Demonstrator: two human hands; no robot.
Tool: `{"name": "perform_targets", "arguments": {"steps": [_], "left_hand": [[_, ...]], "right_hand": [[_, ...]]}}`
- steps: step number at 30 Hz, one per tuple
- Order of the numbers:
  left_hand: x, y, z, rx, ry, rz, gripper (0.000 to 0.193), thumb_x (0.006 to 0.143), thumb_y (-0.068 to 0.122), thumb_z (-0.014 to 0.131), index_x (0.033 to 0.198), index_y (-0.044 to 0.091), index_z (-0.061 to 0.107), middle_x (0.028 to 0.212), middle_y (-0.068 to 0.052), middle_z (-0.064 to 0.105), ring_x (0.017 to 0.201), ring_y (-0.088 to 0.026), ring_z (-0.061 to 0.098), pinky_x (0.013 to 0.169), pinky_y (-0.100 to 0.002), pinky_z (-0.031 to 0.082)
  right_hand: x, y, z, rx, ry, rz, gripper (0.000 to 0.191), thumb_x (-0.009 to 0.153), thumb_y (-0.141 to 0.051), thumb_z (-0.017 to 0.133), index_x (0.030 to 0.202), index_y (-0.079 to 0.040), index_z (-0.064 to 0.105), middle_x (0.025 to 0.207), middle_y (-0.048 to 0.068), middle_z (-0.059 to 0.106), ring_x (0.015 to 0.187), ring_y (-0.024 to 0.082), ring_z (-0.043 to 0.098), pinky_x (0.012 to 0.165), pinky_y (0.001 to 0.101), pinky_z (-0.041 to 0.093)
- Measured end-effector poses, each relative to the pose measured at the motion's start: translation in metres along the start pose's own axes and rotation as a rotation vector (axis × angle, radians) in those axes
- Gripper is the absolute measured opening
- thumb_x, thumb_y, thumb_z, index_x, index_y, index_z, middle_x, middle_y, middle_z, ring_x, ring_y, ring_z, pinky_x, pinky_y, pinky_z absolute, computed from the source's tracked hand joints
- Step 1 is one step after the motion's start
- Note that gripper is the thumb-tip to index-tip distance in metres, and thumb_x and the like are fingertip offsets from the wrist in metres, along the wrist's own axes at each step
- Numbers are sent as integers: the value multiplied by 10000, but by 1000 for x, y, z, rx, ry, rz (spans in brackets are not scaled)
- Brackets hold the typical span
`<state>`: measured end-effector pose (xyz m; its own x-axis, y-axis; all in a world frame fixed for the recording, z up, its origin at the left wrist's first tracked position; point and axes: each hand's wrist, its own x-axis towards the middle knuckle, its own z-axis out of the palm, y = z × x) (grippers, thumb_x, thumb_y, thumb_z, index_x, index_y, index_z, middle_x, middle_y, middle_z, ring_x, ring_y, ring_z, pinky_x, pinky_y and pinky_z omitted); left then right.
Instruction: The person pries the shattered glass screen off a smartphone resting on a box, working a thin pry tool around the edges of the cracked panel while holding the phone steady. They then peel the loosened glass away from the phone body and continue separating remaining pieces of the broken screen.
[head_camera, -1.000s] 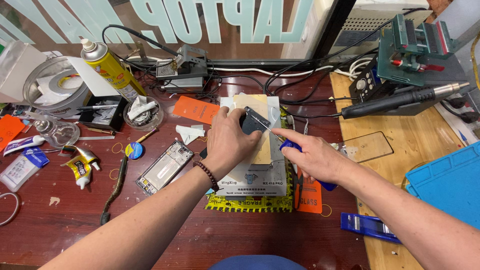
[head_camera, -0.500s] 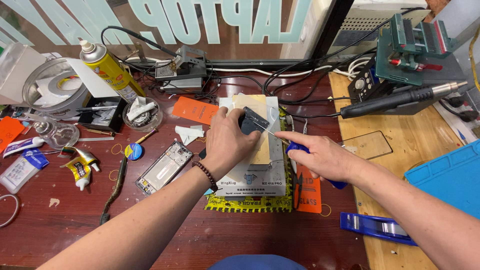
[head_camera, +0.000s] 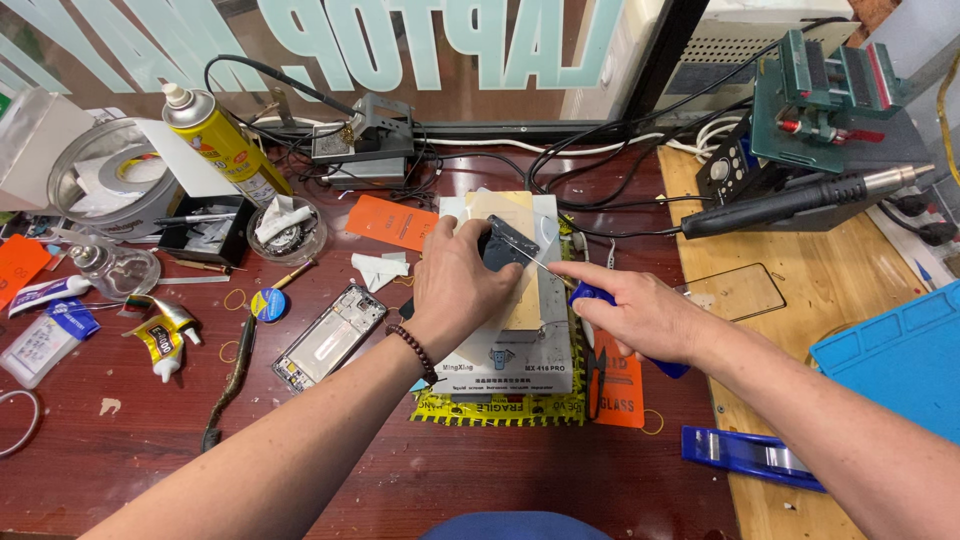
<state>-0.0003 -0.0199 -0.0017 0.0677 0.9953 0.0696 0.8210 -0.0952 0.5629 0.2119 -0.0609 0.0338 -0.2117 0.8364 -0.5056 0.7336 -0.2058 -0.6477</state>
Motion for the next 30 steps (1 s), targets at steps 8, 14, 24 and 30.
{"name": "perform_targets", "arguments": {"steps": [8,14,24,30], "left_hand": [[-1,1,-1,-8,-27,-35,621,699,364,832,1229,83,674,1206,-162,587,1183,-342,580,938,-496,516],[-2,0,-1,-14,-11,-22,618,697,359,830,1230,87,674,1208,-172,581,1174,-352,580,936,-499,516],[0,0,1,5,-12,-12,649,684,362,841,1236,70,663,1219,-184,569,1176,-350,573,931,-496,510],[-1,0,1,-15,-24,-21,626,704,360,824,1245,86,670,1215,-178,586,1190,-349,580,952,-489,515]], "right_hand": [[1,1,3,-2,29,-48,613,906,-293,562,1509,-385,502,572,67,654,478,158,637,513,344,561],[4,1,5,6,31,-9,578,920,-303,550,1487,-388,481,589,79,663,474,159,634,512,350,558],[6,-7,6,12,30,15,584,928,-333,532,1502,-392,442,594,89,672,495,162,650,504,347,582],[4,-12,9,17,54,-12,589,906,-322,541,1489,-376,478,569,85,658,489,149,657,488,346,588]]}}
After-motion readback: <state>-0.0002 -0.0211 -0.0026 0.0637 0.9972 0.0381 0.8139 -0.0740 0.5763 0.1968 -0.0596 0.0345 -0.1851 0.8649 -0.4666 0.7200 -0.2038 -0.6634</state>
